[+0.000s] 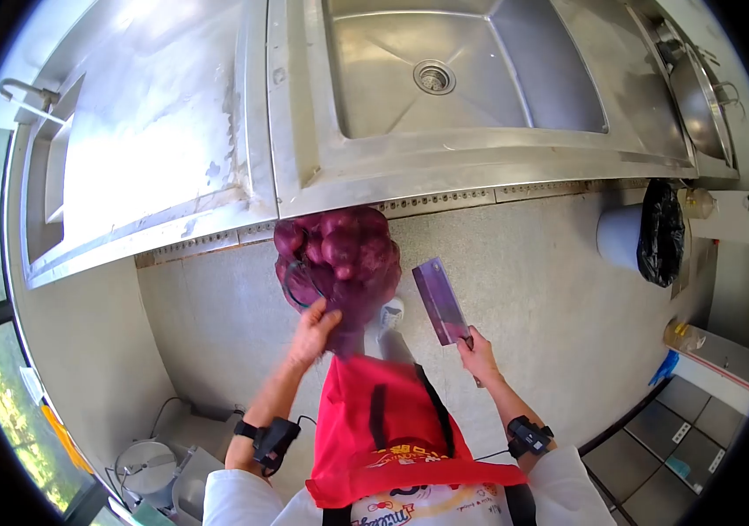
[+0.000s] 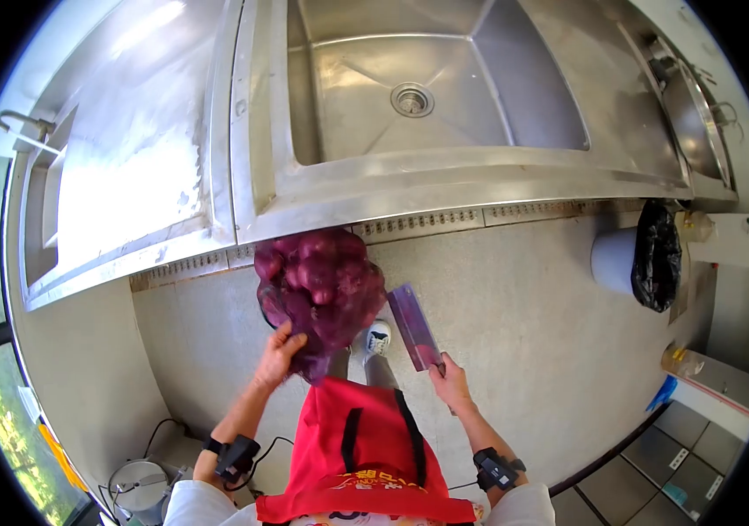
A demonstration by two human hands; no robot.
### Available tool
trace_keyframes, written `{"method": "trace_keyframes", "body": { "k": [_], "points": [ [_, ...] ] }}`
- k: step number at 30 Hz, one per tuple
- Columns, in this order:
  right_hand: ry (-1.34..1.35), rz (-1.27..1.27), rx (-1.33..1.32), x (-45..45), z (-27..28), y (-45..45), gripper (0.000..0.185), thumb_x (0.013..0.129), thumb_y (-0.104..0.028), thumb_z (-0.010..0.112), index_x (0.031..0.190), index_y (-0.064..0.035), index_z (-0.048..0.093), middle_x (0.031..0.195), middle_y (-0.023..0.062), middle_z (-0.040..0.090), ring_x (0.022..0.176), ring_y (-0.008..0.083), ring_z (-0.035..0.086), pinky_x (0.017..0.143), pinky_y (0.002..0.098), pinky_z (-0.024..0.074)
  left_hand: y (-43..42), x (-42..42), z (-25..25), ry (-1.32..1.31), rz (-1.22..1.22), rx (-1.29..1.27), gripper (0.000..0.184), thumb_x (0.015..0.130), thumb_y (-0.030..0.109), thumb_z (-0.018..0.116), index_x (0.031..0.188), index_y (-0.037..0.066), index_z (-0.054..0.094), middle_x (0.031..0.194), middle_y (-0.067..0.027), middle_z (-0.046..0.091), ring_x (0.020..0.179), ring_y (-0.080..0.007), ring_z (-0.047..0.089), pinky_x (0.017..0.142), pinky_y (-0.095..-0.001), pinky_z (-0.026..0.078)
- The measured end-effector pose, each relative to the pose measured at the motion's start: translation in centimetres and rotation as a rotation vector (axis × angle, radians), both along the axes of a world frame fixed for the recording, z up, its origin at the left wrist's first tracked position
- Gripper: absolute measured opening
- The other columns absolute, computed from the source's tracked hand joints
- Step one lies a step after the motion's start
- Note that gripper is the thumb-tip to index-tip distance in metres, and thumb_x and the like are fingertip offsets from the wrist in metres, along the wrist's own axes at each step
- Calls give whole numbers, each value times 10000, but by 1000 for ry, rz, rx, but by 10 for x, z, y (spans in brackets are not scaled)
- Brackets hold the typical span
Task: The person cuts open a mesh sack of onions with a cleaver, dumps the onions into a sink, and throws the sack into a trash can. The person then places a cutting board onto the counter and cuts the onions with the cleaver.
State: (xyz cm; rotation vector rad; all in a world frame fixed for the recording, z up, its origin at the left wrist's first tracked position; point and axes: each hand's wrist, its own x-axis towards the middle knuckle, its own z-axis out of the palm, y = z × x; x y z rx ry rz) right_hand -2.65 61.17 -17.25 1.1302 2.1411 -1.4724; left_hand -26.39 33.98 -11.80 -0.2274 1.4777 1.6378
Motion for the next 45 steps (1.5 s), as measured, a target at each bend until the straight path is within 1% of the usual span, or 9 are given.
{"method": "trace_keyframes", "body": {
  "k": [6, 10, 18, 21, 25, 29, 34, 39, 45],
  "points": [
    [-28, -98, -65, -5, 1, 3, 133, 880, -142, 552, 879, -36, 473, 536, 18, 468, 423, 99, 441, 380, 277, 373, -8, 23, -6, 97, -318, -150, 155, 882, 142, 541, 970, 14, 538, 891, 6, 570, 816, -98, 487, 726, -270, 434],
    [-7, -89, -18, 0, -14, 7, 129, 871, -143, 554, 896, -39, 483, 544, 40, 478, 438, 122, 454, 409, 298, 389, -2, 32, -4, 256, -630, -322, 223, 859, 193, 562, 912, -11, 489, 762, -102, 530, 720, -173, 482, 665, -331, 419],
    [-100, -192, -131, -28, 15, 9, 181, 846, -184, 580, 924, -46, 492, 568, 98, 512, 471, 207, 529, 483, 375, 448, 13, 32, 11, 399, -656, -372, 231, 838, 207, 544, 870, -12, 478, 777, -268, 537, 740, -415, 523, 666, -431, 428],
    [75, 51, 223, -24, -9, 11, 227, 819, -210, 619, 955, -66, 507, 603, 91, 551, 499, 230, 562, 495, 378, 461, 11, 41, 3, 491, -765, -354, 222, 830, 206, 518, 888, -8, 498, 826, -290, 571, 831, -473, 546, 702, -506, 434],
    [-13, 199, 270, -79, 5, -1, 473, 764, -260, 677, 1164, -130, 461, 884, 108, 639, 769, 293, 644, 620, 406, 501, -1, 61, -24, 514, -905, -333, 233, 832, 223, 497, 919, 7, 514, 850, -292, 584, 832, -471, 557, 723, -538, 440],
    [78, 185, 226, -136, -24, -49, 828, 697, -406, 736, 1346, -158, 285, 1166, 181, 527, 957, 375, 593, 775, 442, 495, -7, 73, -31, 369, -1036, -365, 239, 830, 231, 504, 926, 13, 501, 842, -284, 590, 830, -466, 560, 721, -539, 439],
    [111, 146, 265, -169, -54, -111, 1010, 620, -380, 803, 1401, -176, 196, 1063, 239, 472, 930, 439, 542, 778, 487, 478, -15, 80, -49, 385, -1021, -290, 244, 839, 229, 543, 935, 18, 468, 801, -264, 588, 799, -460, 567, 675, -532, 443],
    [15, 86, 235, -162, -87, -132, 803, 728, -70, 603, 1399, -214, 185, 1108, 250, 469, 888, 451, 566, 716, 517, 488, -16, 71, -51, 368, -1098, -316, 297, 856, 291, 508, 1024, 48, 481, 854, -235, 611, 844, -433, 581, 727, -524, 442],
    [67, -12, 249, -120, -95, -81, 755, 766, 24, 528, 1408, -187, 190, 1148, 251, 512, 943, 419, 576, 791, 458, 474, -43, 64, -66, 571, -1306, -436, 276, 798, 298, 517, 973, 90, 565, 928, -172, 636, 890, -359, 613, 814, -500, 431]
  ]
}}
